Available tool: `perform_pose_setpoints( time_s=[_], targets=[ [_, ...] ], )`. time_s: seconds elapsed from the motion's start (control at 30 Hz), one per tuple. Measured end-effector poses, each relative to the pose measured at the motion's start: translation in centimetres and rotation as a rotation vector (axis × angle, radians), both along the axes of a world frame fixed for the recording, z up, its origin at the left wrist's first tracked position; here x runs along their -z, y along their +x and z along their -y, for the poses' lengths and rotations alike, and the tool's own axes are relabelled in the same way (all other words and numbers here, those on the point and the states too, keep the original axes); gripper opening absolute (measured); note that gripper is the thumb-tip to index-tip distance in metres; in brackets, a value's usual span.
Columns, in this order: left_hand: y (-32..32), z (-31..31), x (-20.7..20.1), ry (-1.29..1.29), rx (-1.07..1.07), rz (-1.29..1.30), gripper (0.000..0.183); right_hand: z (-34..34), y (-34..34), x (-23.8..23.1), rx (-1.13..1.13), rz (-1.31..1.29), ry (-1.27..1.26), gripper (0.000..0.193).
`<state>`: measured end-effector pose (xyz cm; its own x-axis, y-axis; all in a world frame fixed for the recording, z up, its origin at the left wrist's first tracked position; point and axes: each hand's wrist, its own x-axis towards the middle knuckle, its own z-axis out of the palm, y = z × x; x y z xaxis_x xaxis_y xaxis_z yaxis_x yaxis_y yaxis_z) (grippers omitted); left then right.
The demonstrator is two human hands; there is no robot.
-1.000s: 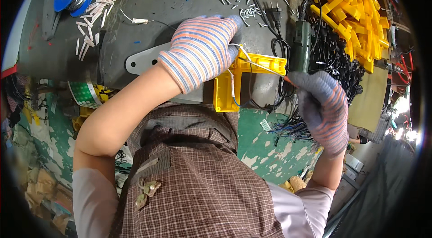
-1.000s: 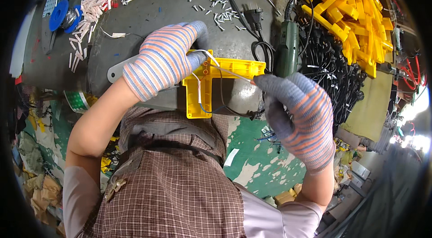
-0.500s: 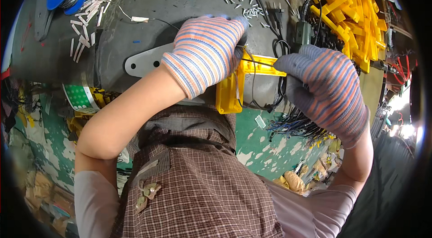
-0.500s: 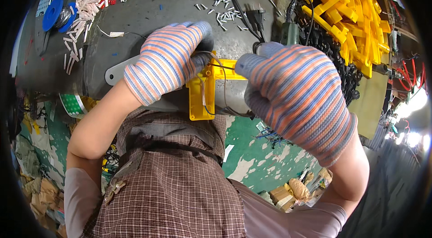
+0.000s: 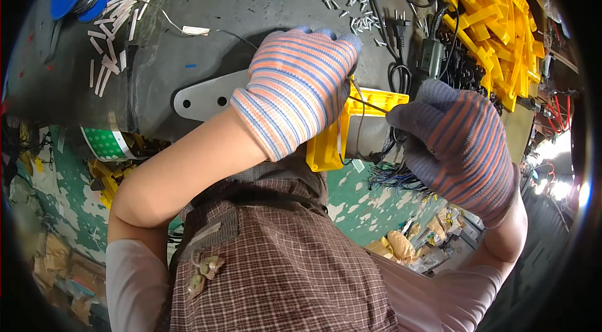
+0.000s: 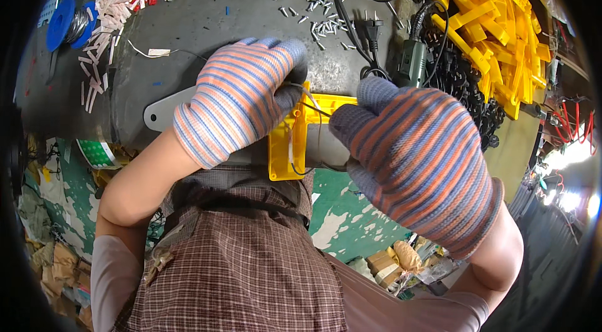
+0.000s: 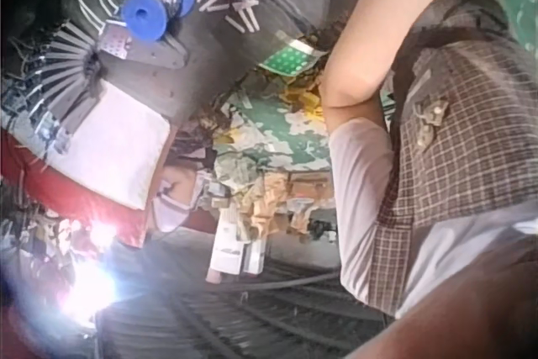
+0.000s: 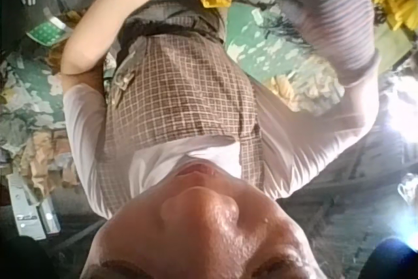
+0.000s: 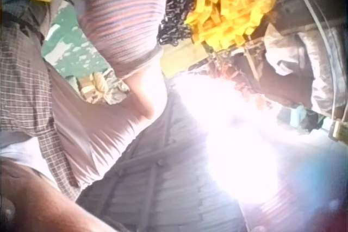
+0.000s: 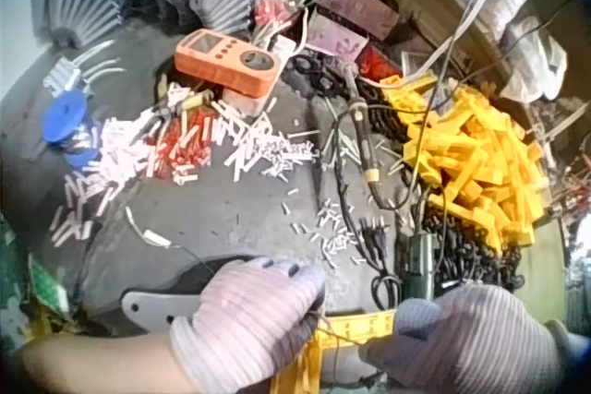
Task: The person assembles a handheld tool by securing internal wires and metal brackets within a yellow plastic housing using screws and an electric screwdriver.
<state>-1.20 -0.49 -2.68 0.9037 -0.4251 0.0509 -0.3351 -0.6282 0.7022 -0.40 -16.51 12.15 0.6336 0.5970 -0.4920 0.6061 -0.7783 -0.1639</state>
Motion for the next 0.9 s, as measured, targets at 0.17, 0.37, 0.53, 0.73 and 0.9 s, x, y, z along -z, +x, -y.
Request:
perform_pose_setpoints(
  time_s=[0.17, 0.37, 0.53, 0.73, 0.9],
  targets=[
    [-0.5, 1.0, -3.0, -0.497, 0.071, 0.143, 0.034, -0.1, -0.7, -1.2, 0.044, -0.018, -0.213, 0.026],
    [-3.8, 6.0, -6.7, -1.126, -0.224, 0.369, 0.029, 0.6, 2.1, 3.6, 0.056, -0.213, 0.026, 0.022],
    [-3.0, 6.6, -6.1, -0.92, -0.176, 0.606, 0.029, 2.5, 1.4, 4.4, 0.199, -0.321, 0.213, 0.019],
    [-2.1, 6.5, -5.6, -0.775, 0.003, 0.668, 0.044, 3.7, -0.9, 4.0, 0.281, -0.32, 0.52, 0.015],
    [-2.6, 2.3, -4.5, -0.752, 0.073, 0.482, 0.066, 1.4, -1.3, 0.3, 0.056, -0.116, 0.267, 0.015]
  ],
)
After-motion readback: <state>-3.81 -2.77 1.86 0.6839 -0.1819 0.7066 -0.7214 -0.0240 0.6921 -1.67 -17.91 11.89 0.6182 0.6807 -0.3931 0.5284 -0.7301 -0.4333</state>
